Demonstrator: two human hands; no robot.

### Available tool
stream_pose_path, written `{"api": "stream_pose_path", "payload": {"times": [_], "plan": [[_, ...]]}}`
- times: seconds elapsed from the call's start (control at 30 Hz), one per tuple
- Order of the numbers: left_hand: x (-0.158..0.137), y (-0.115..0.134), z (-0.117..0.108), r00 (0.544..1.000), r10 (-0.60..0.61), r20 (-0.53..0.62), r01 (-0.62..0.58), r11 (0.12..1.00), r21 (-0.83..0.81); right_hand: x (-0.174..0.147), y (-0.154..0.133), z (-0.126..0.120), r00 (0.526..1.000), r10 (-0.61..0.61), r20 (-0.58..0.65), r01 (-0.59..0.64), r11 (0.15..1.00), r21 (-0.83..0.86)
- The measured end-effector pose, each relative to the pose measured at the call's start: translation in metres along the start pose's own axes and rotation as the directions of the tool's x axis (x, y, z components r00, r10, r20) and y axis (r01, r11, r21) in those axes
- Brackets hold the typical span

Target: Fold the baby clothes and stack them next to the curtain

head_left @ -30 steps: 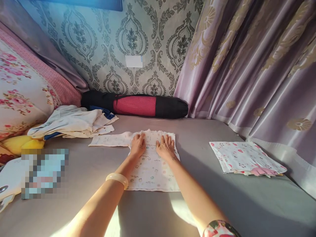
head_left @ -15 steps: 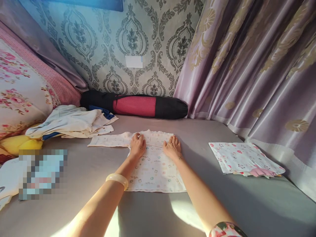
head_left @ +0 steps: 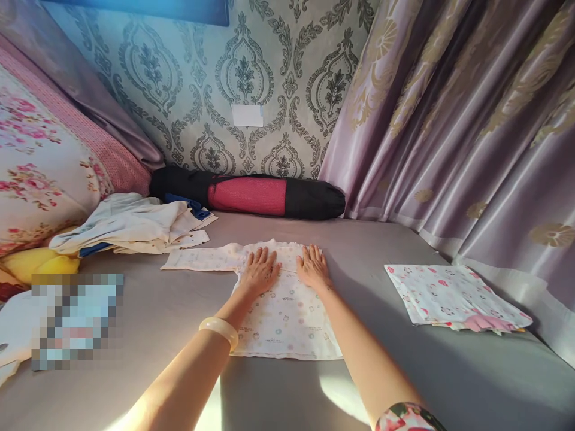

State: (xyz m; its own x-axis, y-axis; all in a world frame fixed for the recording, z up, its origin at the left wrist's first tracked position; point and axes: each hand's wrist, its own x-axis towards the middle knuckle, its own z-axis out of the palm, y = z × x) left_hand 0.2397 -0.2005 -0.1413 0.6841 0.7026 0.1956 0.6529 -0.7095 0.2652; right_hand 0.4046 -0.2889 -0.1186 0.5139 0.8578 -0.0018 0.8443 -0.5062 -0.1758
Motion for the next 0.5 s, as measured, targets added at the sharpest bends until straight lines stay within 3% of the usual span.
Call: {"api": "stream_pose_path", "payload": {"times": [0.27, 0.5], "plan": [[-0.001, 0.002, 0.000, 0.994, -0.037, -0.105, 0.035, 0.999, -0.018, 0.004, -0.004, -0.006, 0.998, 0.030, 0.056, -0.029, 1.000, -0.012], [-0.003, 0.003, 0.000, 0.983, 0.024, -0.183, -0.023, 1.000, 0.005, 0.004, -0.042, -0.003, 0.997, -0.066, -0.048, 0.068, 0.997, 0.038]]}}
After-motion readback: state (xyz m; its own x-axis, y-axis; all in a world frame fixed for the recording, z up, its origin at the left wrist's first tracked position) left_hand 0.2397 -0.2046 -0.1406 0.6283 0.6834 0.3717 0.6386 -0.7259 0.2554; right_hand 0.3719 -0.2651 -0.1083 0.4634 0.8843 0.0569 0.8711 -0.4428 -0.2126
